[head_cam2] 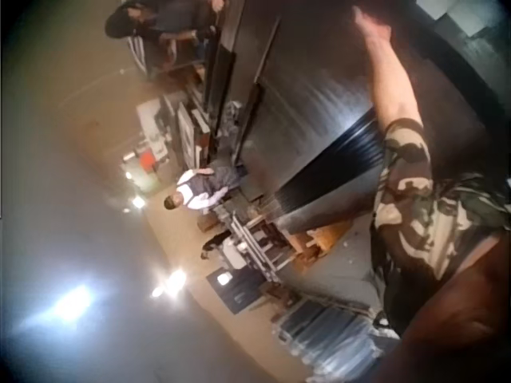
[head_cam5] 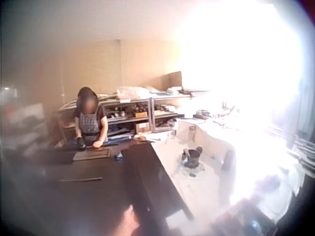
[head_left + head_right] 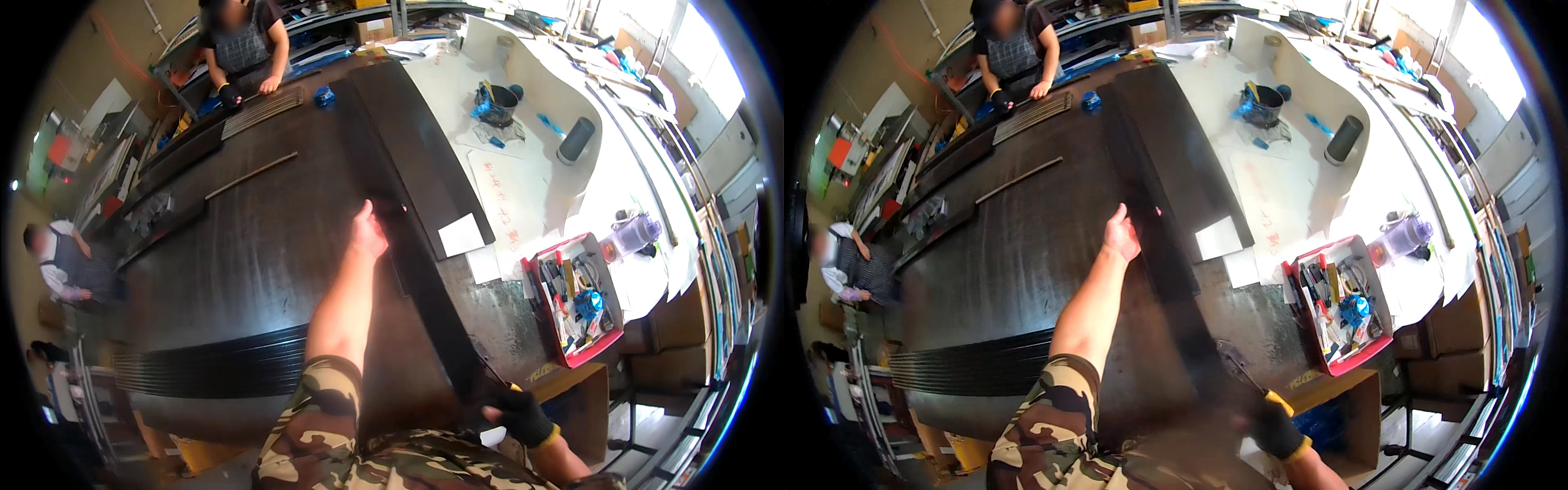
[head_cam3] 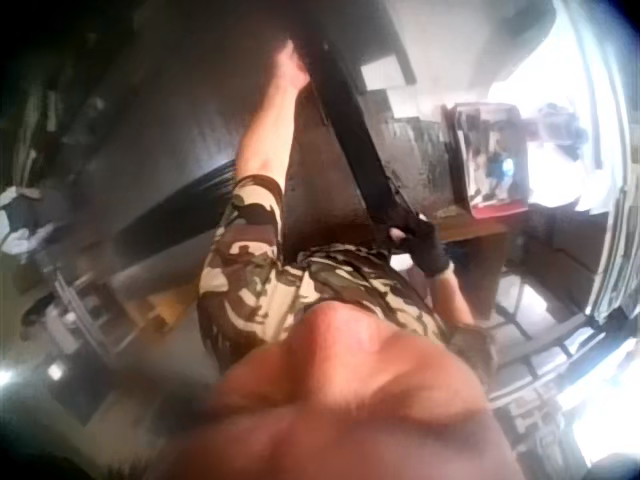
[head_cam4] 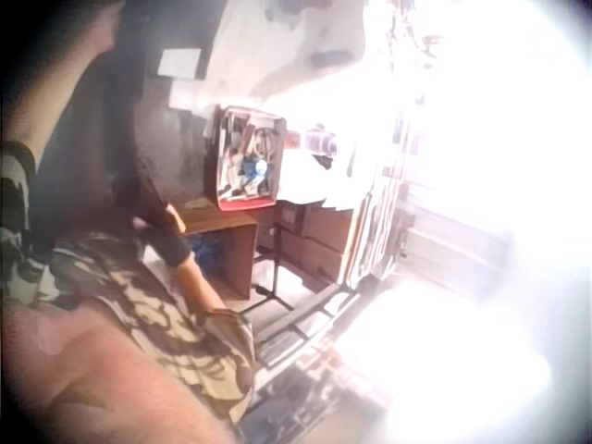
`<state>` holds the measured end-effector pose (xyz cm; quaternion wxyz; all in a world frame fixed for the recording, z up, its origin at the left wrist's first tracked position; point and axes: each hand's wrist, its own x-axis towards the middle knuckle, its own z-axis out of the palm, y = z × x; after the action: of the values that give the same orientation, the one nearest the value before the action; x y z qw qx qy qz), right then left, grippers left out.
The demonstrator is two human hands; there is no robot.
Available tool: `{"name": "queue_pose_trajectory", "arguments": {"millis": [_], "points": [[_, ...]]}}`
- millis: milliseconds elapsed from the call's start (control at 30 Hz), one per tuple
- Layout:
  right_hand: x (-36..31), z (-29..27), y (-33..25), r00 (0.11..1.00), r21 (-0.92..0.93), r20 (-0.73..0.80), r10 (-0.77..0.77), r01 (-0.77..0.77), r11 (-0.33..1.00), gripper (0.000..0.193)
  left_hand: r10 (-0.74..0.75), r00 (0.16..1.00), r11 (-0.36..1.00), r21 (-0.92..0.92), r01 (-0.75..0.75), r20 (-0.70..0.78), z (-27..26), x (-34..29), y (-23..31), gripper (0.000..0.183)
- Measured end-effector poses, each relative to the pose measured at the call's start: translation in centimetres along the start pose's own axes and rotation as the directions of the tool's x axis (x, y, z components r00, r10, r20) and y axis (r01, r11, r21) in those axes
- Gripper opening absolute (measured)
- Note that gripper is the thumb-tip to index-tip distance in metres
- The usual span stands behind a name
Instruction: The person applies a liquid with a brush onto several dark metal strips on a table, then peels the backing off long white adhesive strips and applies them to the metal strips one by one.
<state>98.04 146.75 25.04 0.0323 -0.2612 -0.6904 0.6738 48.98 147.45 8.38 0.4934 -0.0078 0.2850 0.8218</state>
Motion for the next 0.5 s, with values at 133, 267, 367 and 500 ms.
{"name": "queue_pose_trajectory", "arguments": {"millis": [133, 267, 367, 500], "points": [[-7.1, -3.3, 2.6, 0.943, -0.24, 0.017, 0.333, -0.32, 0.917, 0.017, 0.072, 0.997, 0.997, -0.037, -0.072, 0.005, 2.3, -4.1, 2.8, 0.058], [-9.5, -0.6, 5.0, 0.917, -0.261, -0.284, 0.281, -0.356, 0.897, 0.016, 0.142, 0.989, 0.96, -0.251, -0.127, 0.043, 1.6, -13.2, 6.3, 0.042], [-10.0, 3.6, 6.8, 0.895, -0.282, -0.411, 0.175, -0.307, 0.909, 0.016, 0.316, 0.949, 0.922, -0.234, -0.309, -0.009, -1.6, -26.8, 12.7, 0.036], [-9.4, 9.6, 9.4, 0.891, -0.378, -0.455, 0.0, -0.193, 0.906, 0.016, 0.608, 0.786, 0.664, -0.47, -0.581, -0.112, -11.3, -44.7, 20.7, 0.023]]}}
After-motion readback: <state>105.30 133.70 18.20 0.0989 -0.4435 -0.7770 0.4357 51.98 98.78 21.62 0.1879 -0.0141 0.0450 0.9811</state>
